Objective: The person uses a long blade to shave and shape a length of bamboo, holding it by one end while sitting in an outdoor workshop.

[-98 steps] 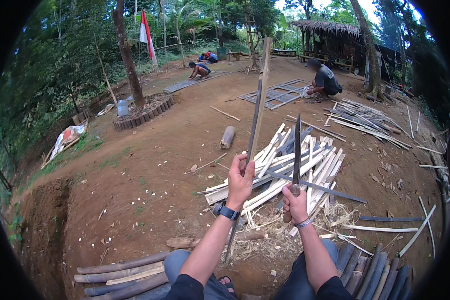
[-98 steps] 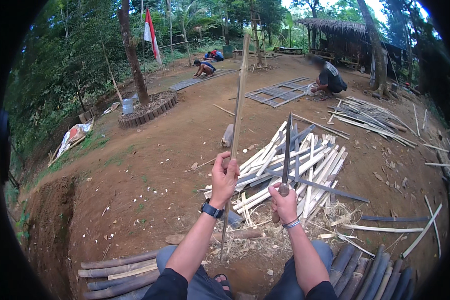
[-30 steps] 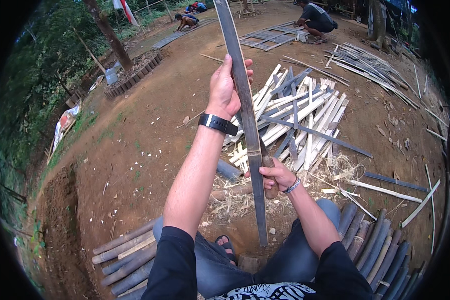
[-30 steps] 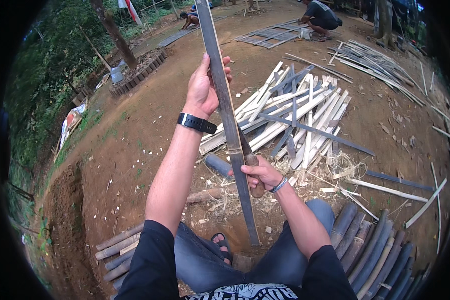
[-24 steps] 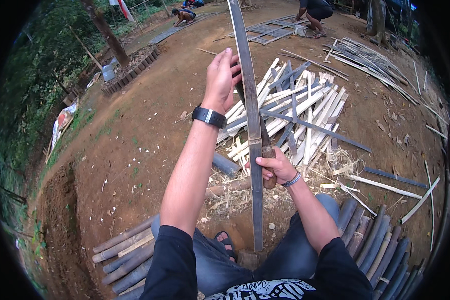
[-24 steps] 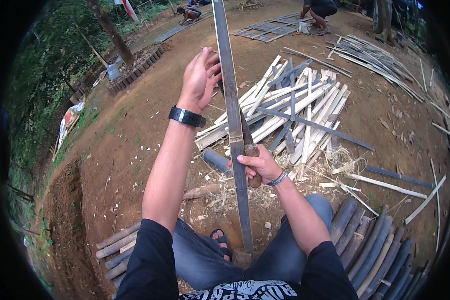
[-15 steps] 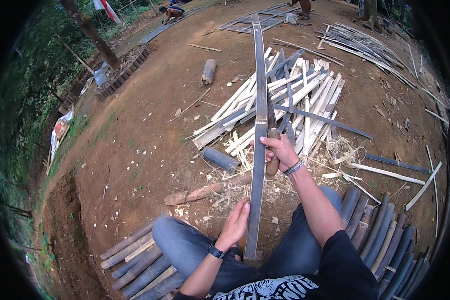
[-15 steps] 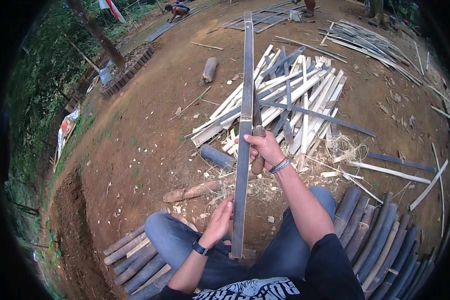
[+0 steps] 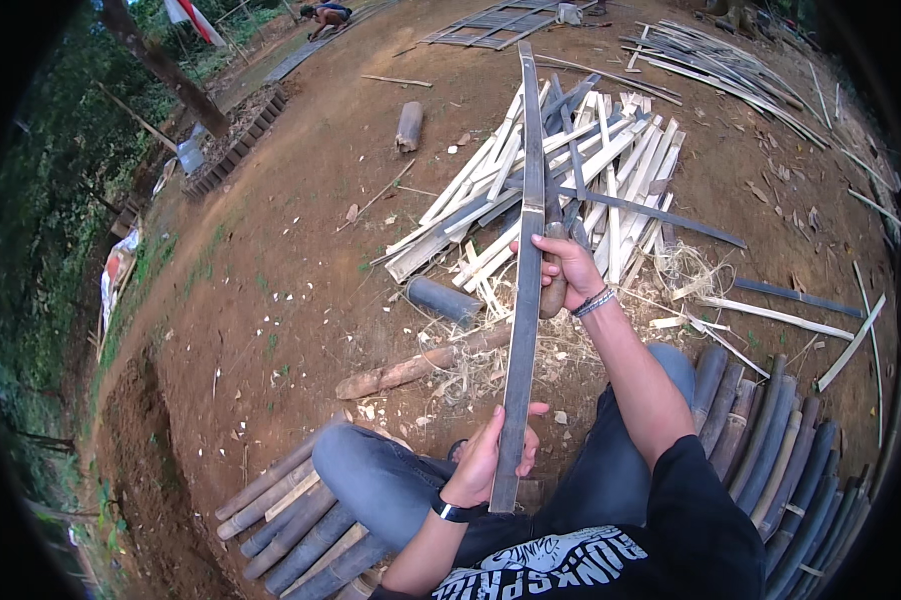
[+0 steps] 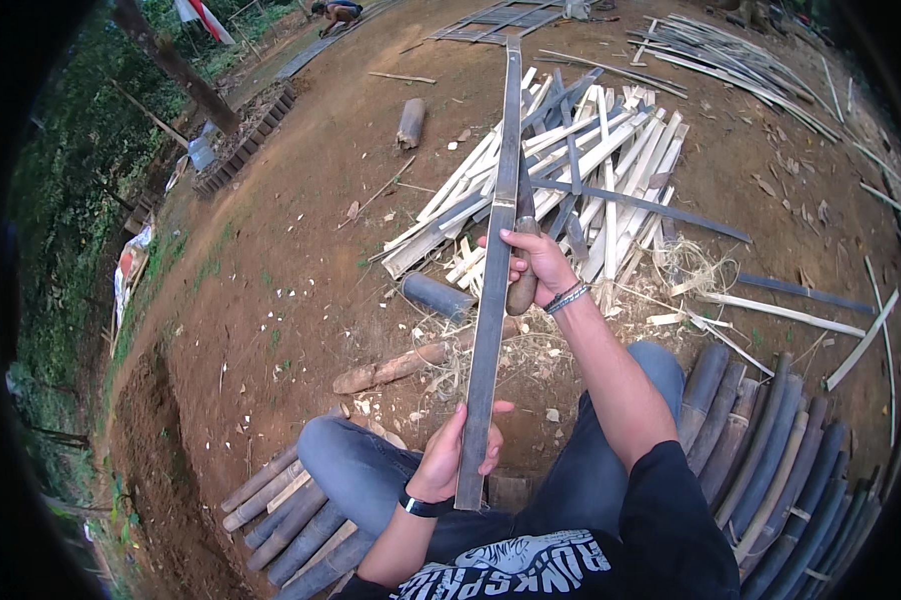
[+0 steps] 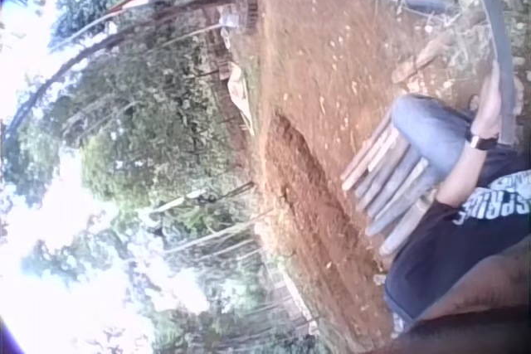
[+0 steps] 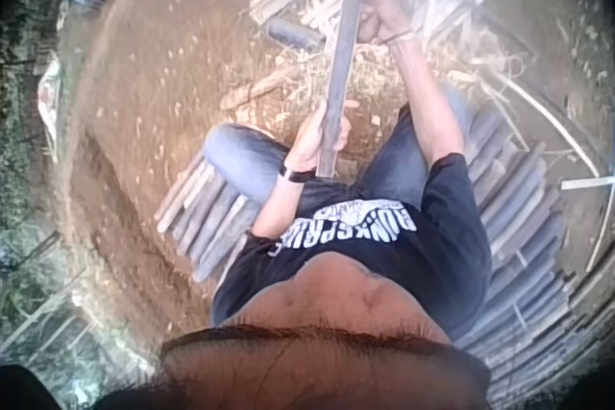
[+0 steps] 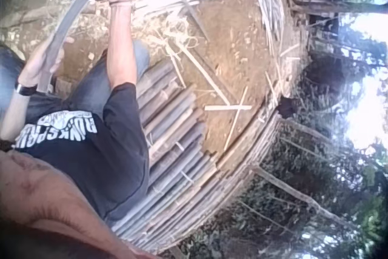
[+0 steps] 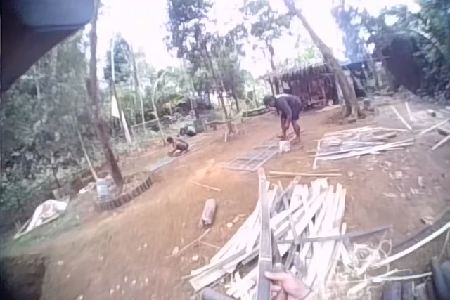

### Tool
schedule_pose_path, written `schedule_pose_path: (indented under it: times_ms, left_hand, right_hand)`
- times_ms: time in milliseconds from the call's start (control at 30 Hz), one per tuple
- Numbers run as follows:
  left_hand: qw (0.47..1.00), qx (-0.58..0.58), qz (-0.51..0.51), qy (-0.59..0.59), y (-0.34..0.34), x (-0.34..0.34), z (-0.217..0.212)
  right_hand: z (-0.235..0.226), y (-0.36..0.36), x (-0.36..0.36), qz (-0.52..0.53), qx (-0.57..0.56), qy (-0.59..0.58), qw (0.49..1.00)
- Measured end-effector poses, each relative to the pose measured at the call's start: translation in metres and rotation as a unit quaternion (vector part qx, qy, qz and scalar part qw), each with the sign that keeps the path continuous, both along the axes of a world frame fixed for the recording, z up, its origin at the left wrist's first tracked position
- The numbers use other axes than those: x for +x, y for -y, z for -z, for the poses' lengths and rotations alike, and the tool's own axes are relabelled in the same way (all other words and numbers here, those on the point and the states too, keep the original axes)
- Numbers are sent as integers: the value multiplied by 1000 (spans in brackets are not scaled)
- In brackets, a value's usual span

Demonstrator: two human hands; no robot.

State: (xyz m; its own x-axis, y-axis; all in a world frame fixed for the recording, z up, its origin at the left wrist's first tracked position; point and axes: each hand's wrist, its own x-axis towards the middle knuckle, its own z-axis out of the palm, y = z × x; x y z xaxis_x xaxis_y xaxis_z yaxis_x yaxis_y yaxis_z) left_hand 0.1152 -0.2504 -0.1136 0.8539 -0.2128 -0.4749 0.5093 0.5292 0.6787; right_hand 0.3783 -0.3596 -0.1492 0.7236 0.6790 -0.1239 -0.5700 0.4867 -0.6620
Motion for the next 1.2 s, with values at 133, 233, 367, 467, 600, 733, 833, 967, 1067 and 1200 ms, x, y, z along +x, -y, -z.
schedule_pose_path:
  times_ms: [133, 233, 367, 467, 600, 733, 833, 967, 1067, 1200]
  left_hand:
    - [998, -49, 37, -24, 1, -17, -2]
    - [991, -127, 49, 8, -3, -27, 12]
    - [982, -178, 49, 31, -5, -19, 2]
    - [983, -179, 39, 35, -3, -13, -2]
    - [985, -155, 66, 33, -4, -12, -4]
    - [986, -143, 77, 45, 2, -12, -12]
    - [985, -157, 58, 42, 6, -11, -18]
    - [976, -210, 25, 56, 10, -8, -26]
    - [983, -176, 19, 38, 11, -4, -38]
    - [992, -126, 1, 28, 16, -1, -48]
  right_hand:
    - [-3, 12, 11, 33, 9, -19, 999]
    - [2, 25, 21, 31, 26, -35, 999]
    - [13, 34, 32, 60, 32, -54, 996]
    - [14, 33, 32, 69, 23, -69, 995]
    - [7, 32, 32, 62, 15, -75, 995]
    - [13, 31, 33, 27, 41, -68, 996]
    - [18, 23, 34, 11, 57, -92, 994]
    - [26, 10, 33, 5, 53, -140, 989]
    - [29, 3, 30, 22, 16, -140, 990]
    - [39, -3, 33, 10, 3, -138, 990]
